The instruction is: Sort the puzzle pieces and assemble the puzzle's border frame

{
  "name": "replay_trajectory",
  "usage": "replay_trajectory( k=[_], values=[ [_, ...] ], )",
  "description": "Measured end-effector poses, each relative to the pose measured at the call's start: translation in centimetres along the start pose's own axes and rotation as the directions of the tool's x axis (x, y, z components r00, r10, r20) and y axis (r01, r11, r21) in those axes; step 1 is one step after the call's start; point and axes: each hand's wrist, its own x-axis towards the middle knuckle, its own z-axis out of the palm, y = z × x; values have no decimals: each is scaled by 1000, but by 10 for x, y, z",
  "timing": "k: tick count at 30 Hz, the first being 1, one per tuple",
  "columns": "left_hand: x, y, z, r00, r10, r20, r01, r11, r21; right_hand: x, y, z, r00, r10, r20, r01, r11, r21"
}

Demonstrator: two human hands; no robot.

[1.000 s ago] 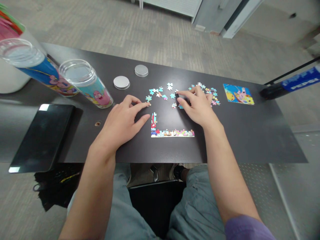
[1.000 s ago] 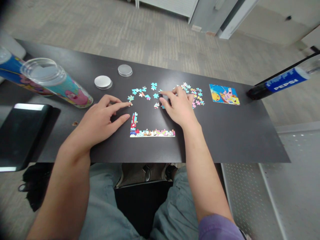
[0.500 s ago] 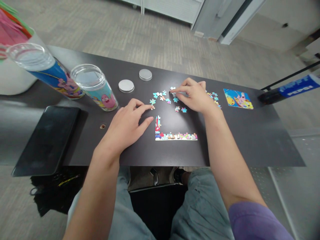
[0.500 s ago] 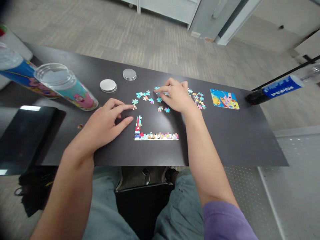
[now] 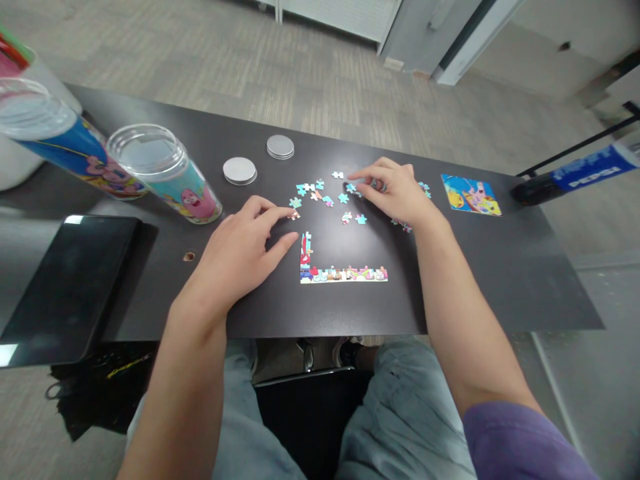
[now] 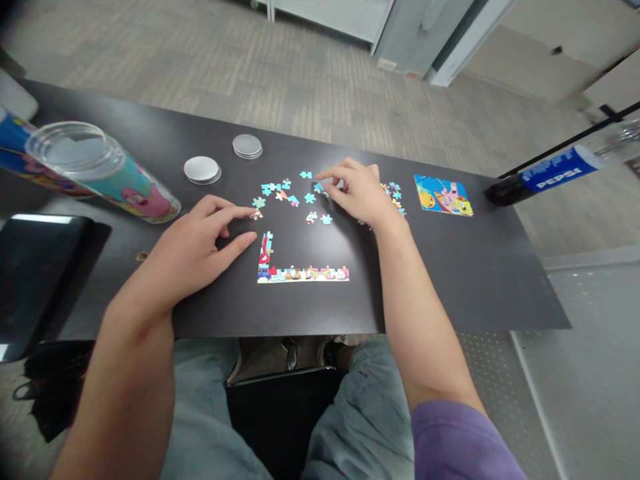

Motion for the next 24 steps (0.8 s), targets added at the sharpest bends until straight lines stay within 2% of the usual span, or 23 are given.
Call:
replay_trajectory(
  k=[6, 9, 15, 21, 24],
  values=[
    [1, 0, 0, 1000, 8, 1, -8, 1000, 11, 1, -47, 18, 993, -105, 62, 106, 994, -13],
    [2, 1, -1, 1000, -5, 11, 4, 1000, 14, 0, -58, 22, 983, -153, 97, 154, 988, -5],
    [1, 2, -2, 1000, -13, 25, 13, 1000, 19, -2, -36, 4, 976, -168, 137, 157, 983, 91],
    [0, -2, 2, 1000, -4, -3, 4, 1000, 20, -2, -13, -12, 999, -25, -48, 27, 998, 57],
    [0, -3, 2, 1000, 2, -6, -2, 1000, 11, 0, -4, -13, 998, 12, -58, -11, 1000, 19]
  ],
)
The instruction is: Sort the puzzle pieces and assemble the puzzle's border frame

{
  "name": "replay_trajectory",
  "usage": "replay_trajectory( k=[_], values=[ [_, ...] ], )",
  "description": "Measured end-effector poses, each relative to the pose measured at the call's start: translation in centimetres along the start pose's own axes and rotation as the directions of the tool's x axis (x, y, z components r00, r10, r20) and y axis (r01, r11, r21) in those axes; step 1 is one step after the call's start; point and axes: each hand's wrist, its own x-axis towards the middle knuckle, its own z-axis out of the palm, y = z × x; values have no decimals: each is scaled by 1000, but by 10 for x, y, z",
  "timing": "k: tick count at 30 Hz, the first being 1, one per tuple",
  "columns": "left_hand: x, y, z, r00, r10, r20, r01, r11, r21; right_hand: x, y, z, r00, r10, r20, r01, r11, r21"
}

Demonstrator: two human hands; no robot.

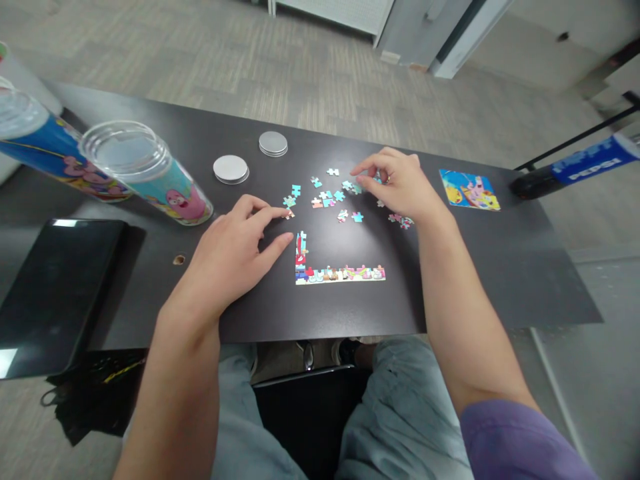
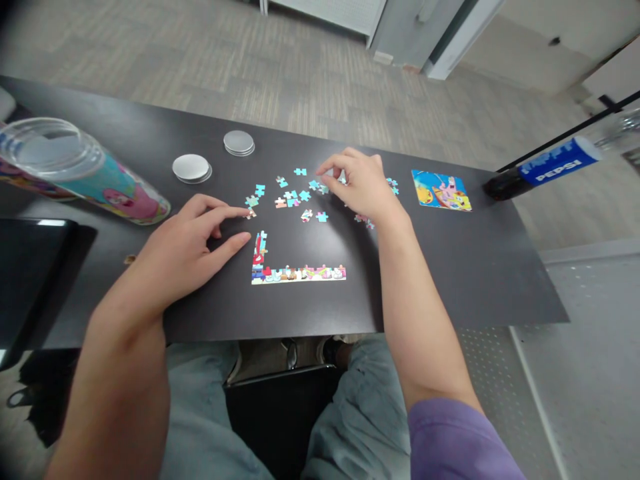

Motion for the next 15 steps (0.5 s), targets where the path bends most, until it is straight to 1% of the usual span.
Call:
replay_trajectory(
  k=[3, 6, 10, 15],
  values=[
    [1, 1, -1, 1000, -16, 12, 16, 1000, 2, 1, 8, -2, 998, 24, 55, -23, 1000, -20],
    [1, 3, -2, 999, -37, 18, 37, 999, 14, 0, 14, -6, 992, 42, 116, -42, 999, -5],
    [0, 2, -1, 999, -35, 9, 35, 999, 22, -3, 19, -12, 982, -7, 190, -6, 997, 71],
    [0, 0, 0, 1000, -15, -6, 15, 1000, 20, -4, 19, -14, 984, -16, 175, -3, 994, 106]
  ],
)
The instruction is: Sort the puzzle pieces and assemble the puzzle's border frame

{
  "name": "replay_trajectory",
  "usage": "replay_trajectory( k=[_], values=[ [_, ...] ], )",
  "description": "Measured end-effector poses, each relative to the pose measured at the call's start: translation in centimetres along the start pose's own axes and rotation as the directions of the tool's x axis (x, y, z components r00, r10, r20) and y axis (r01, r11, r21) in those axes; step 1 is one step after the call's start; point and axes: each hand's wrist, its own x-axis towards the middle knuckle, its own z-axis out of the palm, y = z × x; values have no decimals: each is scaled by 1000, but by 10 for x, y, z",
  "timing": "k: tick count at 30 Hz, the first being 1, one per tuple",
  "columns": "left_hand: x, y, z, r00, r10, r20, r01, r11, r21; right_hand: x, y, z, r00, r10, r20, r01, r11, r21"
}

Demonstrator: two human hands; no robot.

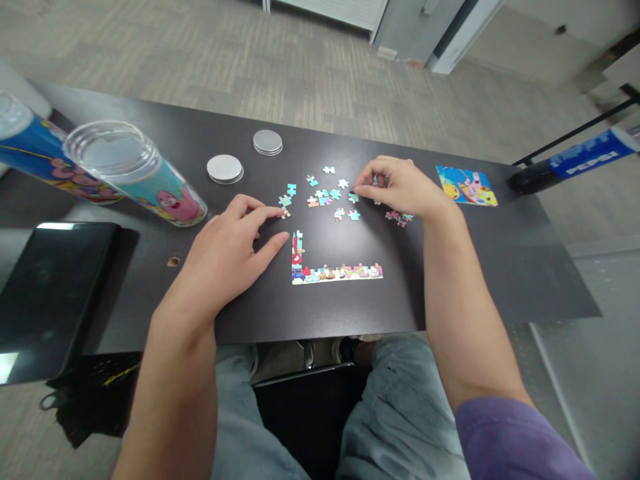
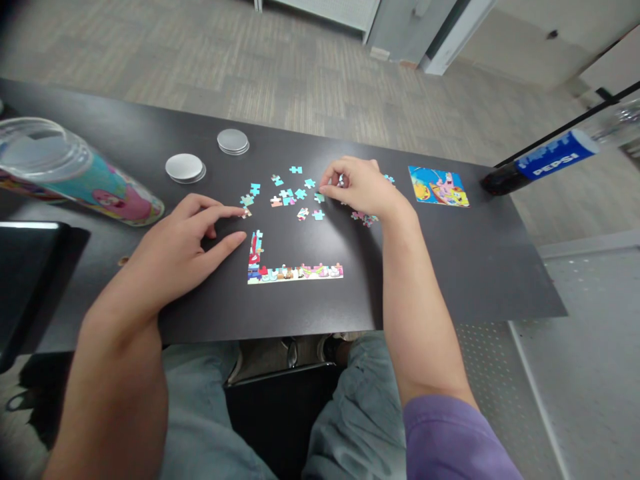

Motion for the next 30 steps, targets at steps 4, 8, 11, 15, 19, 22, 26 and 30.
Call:
replay_trajectory(
  k=[4, 8, 11, 15, 19, 22, 26, 30],
  values=[
    [1, 0, -1, 1000, -6, 11, 6, 1000, -1, -1, 2, -3, 1000, -1, 29, 0, 1000, 16],
    [2, 1, -1, 1000, -2, 12, 2, 1000, 0, -2, 3, -4, 999, 6, 35, -6, 1000, 6],
    [1, 3, -2, 1000, -21, 13, 21, 1000, -5, -2, 0, -4, 999, 10, 52, -12, 999, 40],
    [1, 5, -2, 999, -33, 21, 33, 999, -6, -2, -7, -3, 996, 28, 83, -37, 993, 113],
    [0, 6, -3, 1000, -11, 12, 11, 1000, 3, -2, -14, 0, 989, 81, 120, -99, 984, 150],
    [-1, 7, -4, 1000, 10, 4, -11, 1000, 18, -2, -16, 1, 988, 100, 118, -116, 983, 143],
    [-2, 8, -3, 999, 53, 5, -53, 998, -15, -2, -14, -2, 987, 93, 130, -110, 985, 131],
    [-2, 10, -1, 998, 54, 22, -53, 998, -37, -5, -10, -6, 986, 116, 119, -131, 983, 127]
  ],
)
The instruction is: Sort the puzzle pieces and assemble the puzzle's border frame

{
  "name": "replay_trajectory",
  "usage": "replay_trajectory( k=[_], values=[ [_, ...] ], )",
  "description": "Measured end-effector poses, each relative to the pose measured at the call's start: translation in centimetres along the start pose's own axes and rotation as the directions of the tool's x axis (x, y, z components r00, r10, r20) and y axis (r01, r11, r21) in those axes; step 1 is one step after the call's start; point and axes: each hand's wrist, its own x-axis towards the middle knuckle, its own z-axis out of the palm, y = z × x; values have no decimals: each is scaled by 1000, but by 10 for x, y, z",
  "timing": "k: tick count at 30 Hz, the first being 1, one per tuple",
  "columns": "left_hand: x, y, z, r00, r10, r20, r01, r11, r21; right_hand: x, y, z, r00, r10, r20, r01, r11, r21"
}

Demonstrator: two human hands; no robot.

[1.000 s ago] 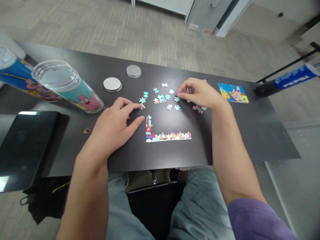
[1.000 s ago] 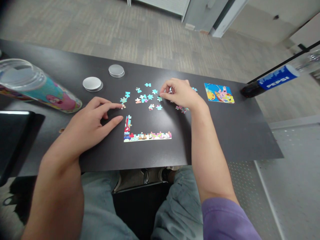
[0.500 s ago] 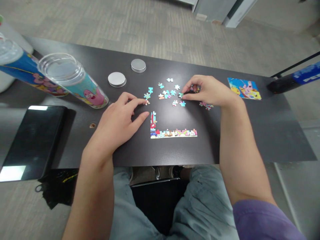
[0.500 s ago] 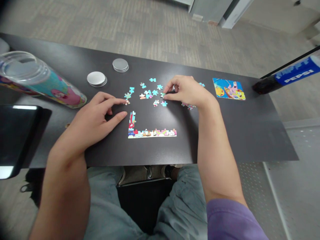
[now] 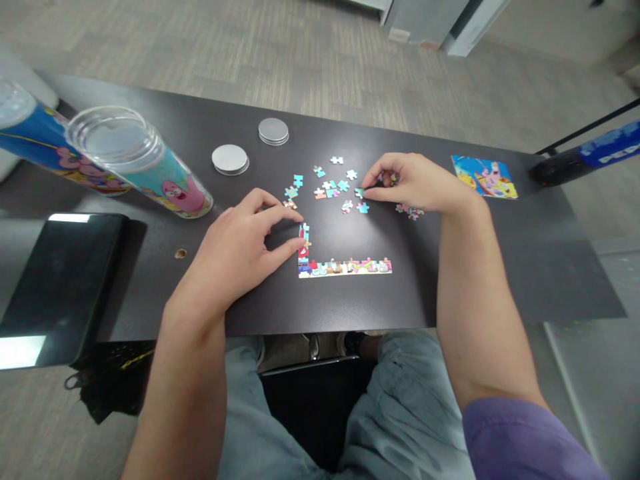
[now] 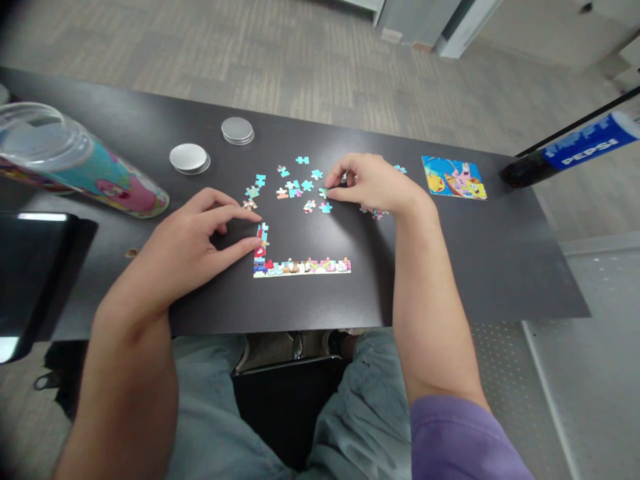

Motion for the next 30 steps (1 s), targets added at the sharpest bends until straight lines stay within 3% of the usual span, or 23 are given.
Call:
replay_trajectory(
  k=[5, 18, 24, 30],
  values=[
    [1, 0, 0, 1000, -11, 2, 11, 1000, -4, -1, 2, 0, 997, -8, -72, 6, 999, -37],
    [3, -1, -1, 1000, -10, 4, 10, 1000, -26, 3, -6, 9, 998, -55, 16, 55, 998, -14],
    [2, 1, -2, 1000, -11, 12, 12, 999, -36, 5, -16, 16, 989, -149, -24, 151, 965, 213],
    [1, 4, -3, 999, -30, 16, 30, 999, -18, 4, -54, 42, 981, -191, 19, 166, 894, 416]
  ],
)
